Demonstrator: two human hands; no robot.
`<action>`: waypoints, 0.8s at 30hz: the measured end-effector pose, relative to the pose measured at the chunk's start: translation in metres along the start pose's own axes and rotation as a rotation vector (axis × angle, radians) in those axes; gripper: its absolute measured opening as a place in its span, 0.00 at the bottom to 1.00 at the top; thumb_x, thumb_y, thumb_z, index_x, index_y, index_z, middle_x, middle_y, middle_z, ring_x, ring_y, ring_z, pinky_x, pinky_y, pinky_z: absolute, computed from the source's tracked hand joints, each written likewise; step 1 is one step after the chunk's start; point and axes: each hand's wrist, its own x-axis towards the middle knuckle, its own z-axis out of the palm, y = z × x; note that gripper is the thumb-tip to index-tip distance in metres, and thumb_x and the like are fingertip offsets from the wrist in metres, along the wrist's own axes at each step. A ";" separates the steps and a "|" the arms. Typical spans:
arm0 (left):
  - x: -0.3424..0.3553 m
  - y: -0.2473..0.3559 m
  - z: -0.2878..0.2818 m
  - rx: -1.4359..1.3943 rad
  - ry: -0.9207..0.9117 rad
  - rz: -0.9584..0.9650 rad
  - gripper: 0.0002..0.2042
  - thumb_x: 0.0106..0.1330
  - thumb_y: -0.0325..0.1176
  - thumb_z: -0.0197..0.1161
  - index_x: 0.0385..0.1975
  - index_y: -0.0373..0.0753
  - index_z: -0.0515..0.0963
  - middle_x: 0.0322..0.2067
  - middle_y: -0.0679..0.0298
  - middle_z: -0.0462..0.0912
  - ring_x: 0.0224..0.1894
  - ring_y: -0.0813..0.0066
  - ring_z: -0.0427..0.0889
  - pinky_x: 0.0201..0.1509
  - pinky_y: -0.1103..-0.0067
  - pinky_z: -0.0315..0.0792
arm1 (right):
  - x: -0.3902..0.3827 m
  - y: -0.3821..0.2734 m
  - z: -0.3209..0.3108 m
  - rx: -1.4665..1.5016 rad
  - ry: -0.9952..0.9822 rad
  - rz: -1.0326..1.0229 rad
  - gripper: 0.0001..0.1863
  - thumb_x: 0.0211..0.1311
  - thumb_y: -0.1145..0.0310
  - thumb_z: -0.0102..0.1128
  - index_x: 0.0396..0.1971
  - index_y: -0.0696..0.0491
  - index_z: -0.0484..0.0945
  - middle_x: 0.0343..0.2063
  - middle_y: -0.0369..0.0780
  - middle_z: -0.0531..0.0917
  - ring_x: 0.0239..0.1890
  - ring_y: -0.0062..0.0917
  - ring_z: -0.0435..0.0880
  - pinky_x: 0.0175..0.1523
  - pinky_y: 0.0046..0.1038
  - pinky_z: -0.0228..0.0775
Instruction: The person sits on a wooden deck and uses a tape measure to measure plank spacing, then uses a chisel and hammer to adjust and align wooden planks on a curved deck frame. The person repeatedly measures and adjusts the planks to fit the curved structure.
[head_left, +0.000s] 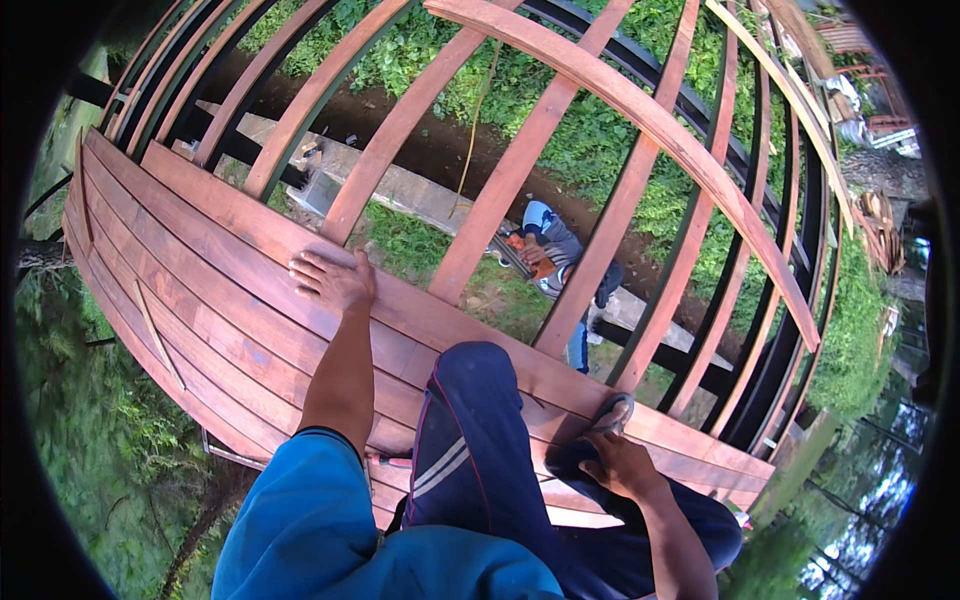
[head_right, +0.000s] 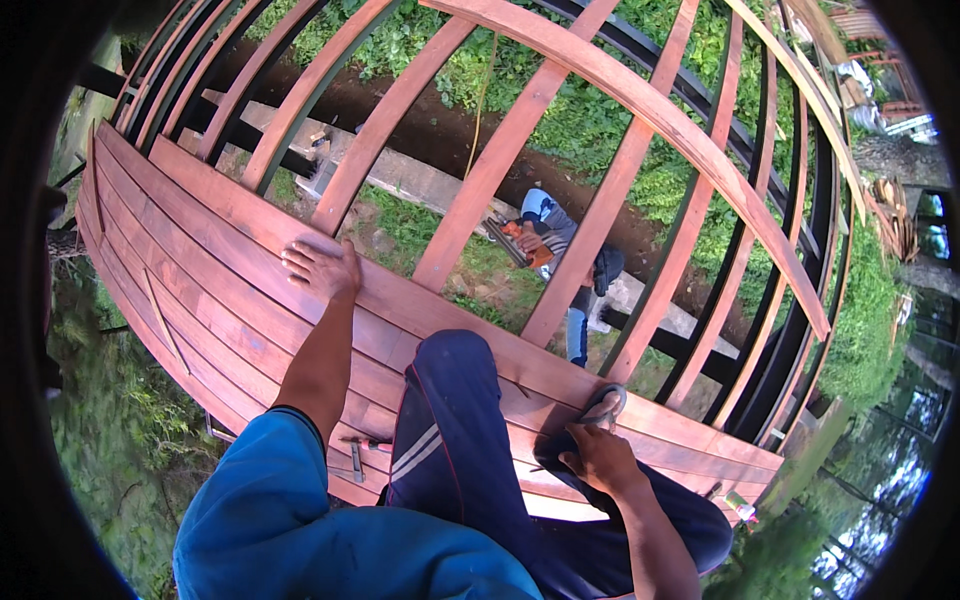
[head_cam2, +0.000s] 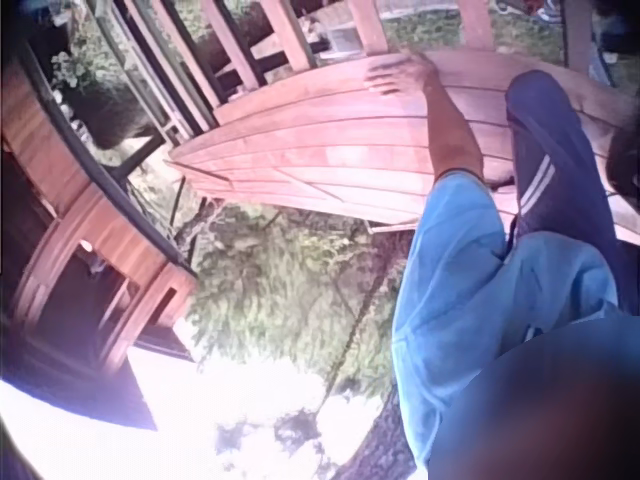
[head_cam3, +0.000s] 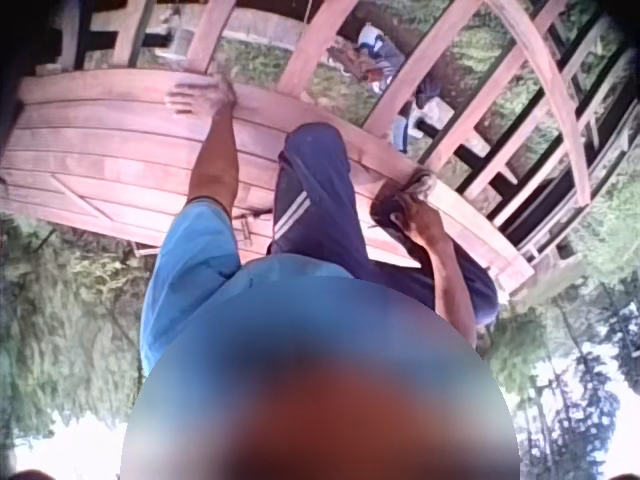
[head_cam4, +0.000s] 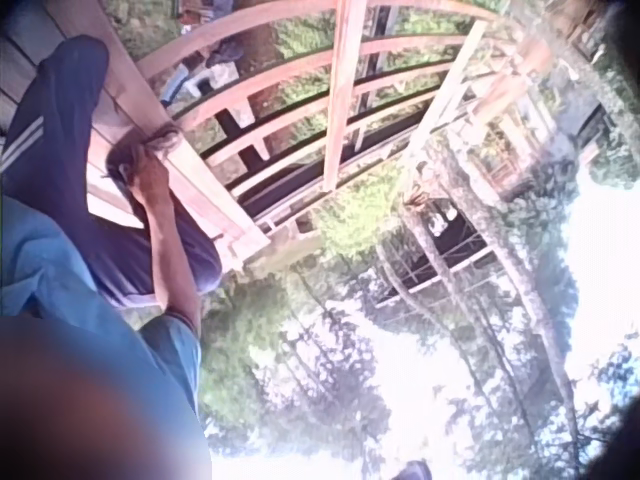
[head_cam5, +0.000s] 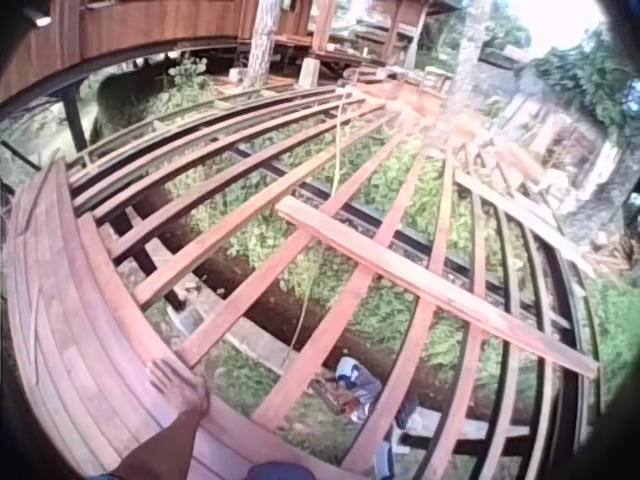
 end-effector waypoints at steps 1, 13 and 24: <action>0.000 0.000 0.001 -0.003 0.004 0.002 0.60 0.67 0.75 0.52 0.82 0.28 0.38 0.83 0.38 0.35 0.85 0.43 0.32 0.85 0.47 0.35 | 0.001 0.002 0.000 -0.002 -0.013 0.007 0.31 0.71 0.50 0.65 0.67 0.49 0.73 0.57 0.49 0.84 0.57 0.48 0.85 0.59 0.46 0.80; 0.001 0.002 0.002 0.031 0.006 -0.001 0.58 0.68 0.73 0.51 0.82 0.29 0.40 0.83 0.39 0.37 0.86 0.44 0.35 0.85 0.49 0.37 | 0.025 -0.005 -0.032 -0.064 0.027 -0.022 0.29 0.69 0.51 0.67 0.64 0.50 0.74 0.49 0.48 0.84 0.51 0.47 0.87 0.53 0.46 0.81; 0.001 0.000 0.006 0.034 0.016 -0.013 0.59 0.68 0.73 0.52 0.82 0.29 0.38 0.83 0.39 0.36 0.86 0.44 0.35 0.85 0.49 0.36 | 0.028 -0.002 -0.040 -0.059 0.037 -0.035 0.28 0.69 0.52 0.66 0.64 0.47 0.74 0.48 0.46 0.84 0.53 0.45 0.87 0.52 0.45 0.81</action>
